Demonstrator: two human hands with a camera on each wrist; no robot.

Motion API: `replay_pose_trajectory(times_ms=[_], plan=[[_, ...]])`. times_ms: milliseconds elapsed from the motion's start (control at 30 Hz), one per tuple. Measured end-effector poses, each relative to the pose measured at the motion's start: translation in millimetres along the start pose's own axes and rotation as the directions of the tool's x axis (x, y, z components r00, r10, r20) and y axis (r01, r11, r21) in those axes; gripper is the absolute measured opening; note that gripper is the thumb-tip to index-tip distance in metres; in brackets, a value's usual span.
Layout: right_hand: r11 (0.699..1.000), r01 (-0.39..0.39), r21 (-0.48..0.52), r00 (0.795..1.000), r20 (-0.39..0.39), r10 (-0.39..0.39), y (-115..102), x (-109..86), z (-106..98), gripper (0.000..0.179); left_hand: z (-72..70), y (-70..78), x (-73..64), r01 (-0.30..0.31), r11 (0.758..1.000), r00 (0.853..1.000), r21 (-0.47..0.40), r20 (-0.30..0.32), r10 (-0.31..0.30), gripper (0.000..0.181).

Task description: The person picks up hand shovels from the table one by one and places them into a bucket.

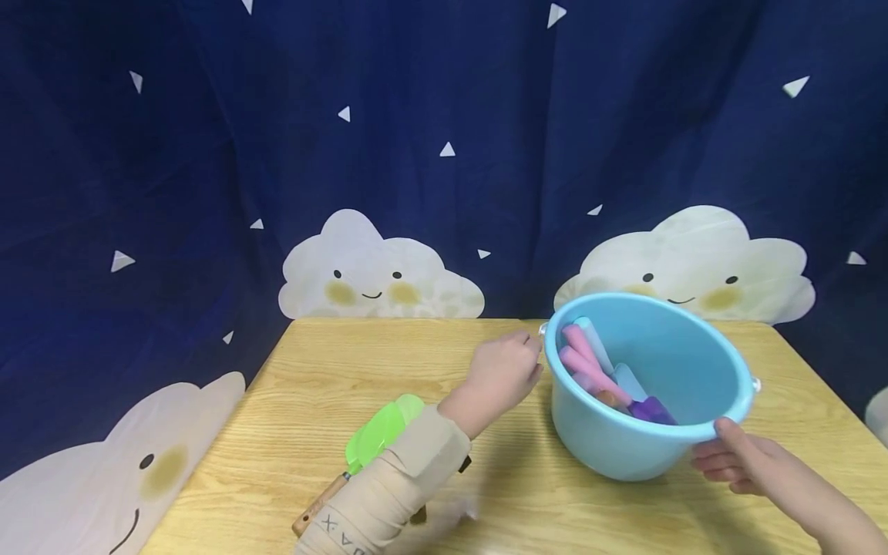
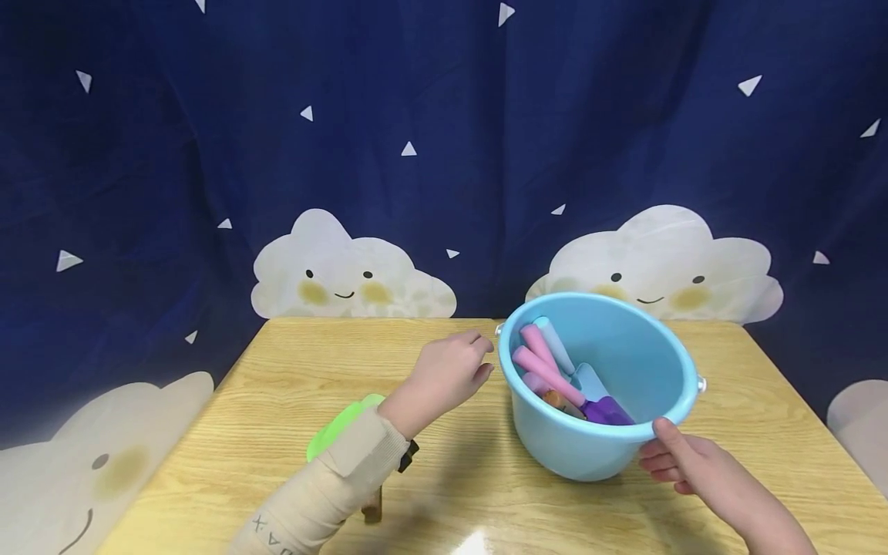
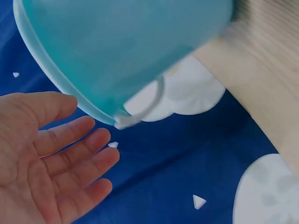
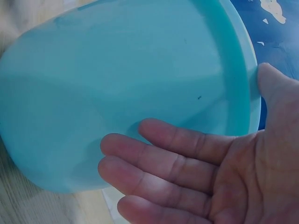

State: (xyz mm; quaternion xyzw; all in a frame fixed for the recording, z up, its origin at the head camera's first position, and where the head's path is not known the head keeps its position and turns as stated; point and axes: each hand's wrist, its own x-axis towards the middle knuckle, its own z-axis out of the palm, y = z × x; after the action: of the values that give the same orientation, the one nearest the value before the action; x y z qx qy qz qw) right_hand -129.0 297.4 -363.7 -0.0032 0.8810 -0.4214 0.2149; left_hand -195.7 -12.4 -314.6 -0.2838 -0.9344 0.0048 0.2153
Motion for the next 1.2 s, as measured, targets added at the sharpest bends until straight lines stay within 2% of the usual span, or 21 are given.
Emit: replay_pose_trajectory(times_ms=[100,433,600,733,933,1200], plan=[[1.0,-0.001,0.002,1.0,0.001,0.001,1,0.8,0,0.073,4.1,-8.7,-5.4,0.044,0.999,0.997,0.009,0.062,-0.044,0.012],[1.0,0.011,0.004,1.0,0.013,-0.011,1,1.5,1,0.075,13.5,-36.2,-28.9,0.117,0.992,0.99,0.041,0.076,-0.119,0.014],[1.0,0.01,0.003,1.0,0.014,-0.01,1,1.6,1,0.076,14.4,-46.1,-35.7,0.154,0.987,0.977,0.045,0.144,-0.159,0.017],[1.0,-0.003,0.003,1.0,0.017,0.002,-1,2.5,1,0.076,17.1,-54.1,-43.2,0.201,0.977,0.95,0.067,0.23,-0.211,0.019],[1.0,-0.005,-0.002,1.0,0.018,0.006,-2,1.6,0,0.077,20.0,-64.2,-54.1,0.278,0.955,0.884,0.105,0.361,-0.297,0.024],[1.0,-0.013,0.001,0.999,0.034,0.013,-1,4.4,0,0.08,25.3,-78.7,-71.5,0.352,0.931,0.817,0.095,0.454,-0.355,0.034]])
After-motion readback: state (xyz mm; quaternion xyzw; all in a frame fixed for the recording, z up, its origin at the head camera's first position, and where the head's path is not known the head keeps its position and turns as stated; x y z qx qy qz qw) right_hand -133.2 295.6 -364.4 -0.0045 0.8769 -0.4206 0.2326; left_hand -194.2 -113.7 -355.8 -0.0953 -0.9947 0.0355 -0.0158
